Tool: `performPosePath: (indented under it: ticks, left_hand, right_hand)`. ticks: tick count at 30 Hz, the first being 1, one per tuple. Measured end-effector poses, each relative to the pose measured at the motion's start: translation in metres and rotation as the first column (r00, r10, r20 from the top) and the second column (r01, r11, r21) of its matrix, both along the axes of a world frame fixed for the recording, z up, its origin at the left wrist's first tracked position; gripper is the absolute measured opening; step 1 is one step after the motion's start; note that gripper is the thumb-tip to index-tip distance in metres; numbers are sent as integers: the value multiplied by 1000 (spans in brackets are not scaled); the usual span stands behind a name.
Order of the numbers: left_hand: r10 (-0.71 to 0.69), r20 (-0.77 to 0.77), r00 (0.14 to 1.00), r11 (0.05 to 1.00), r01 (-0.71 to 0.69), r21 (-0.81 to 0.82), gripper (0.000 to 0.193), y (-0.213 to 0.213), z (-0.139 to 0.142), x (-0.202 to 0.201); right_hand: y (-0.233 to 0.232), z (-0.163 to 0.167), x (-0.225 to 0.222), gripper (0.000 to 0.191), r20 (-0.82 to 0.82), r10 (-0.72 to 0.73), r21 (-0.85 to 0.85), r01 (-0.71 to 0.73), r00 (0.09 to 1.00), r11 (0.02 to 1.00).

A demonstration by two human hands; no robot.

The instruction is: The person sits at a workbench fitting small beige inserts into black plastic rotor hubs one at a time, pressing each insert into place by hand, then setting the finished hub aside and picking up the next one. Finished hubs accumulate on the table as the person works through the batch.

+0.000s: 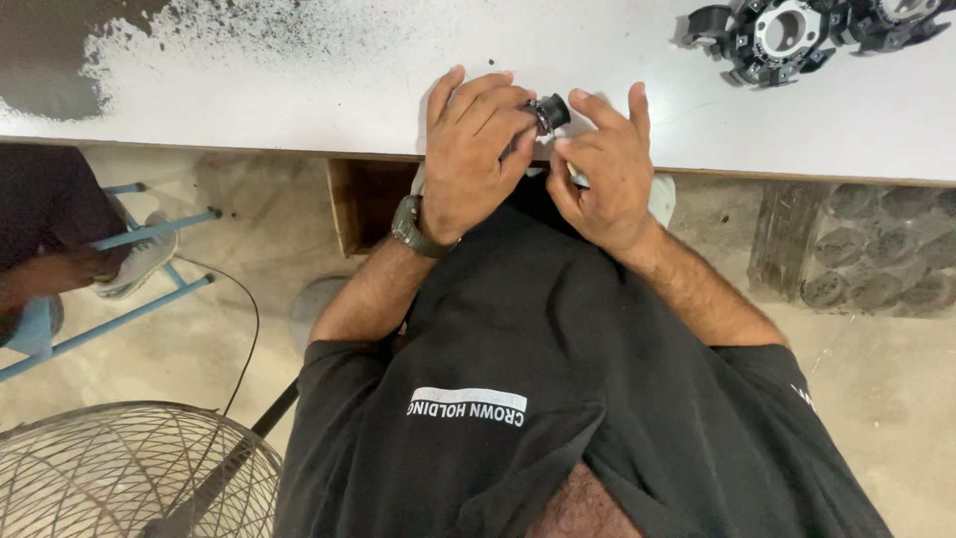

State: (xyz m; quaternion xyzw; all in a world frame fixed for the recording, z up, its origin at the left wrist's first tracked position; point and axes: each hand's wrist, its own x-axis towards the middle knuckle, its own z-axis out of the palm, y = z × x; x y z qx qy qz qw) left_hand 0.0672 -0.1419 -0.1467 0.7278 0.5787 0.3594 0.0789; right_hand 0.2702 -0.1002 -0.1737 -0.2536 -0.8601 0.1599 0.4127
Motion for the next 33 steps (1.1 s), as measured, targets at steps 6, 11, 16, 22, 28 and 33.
performPosePath:
  ticks: [6, 11, 16, 22, 28, 33]
  left_hand:
    - [-11, 39, 999, 1000, 11, -9, 9, 2, 0, -1]
    - [-21, 71, 997, 1000, 21, 0, 10, 2, 0, 0]
    - [-37, 32, 999, 999, 37, 1, 11, 2, 1, -1]
    - [2, 98, 995, 1000, -3, 6, 12, 2, 4, 0]
    - [9, 204, 979, 999, 1, -50, 30, 5, 5, -2]
    - [31, 104, 994, 1000, -30, -8, 18, 8, 8, -4]
  right_hand:
    - [0, -5, -2, 44, -30, 52, -3, -52, 998, 999]
    - [1, -3, -5, 41, -8, 13, 14, -13, 1000, 1000]
    - [2, 0, -7, 38, 37, -19, 0, 19, 999, 1000]
    - [5, 4, -4, 32, -7, 45, -32, -45, 999, 998]
    - [13, 23, 14, 26, 77, -178, -5, 179, 981, 984]
    - [18, 23, 7, 40, 256, -186, -22, 198, 949, 980]
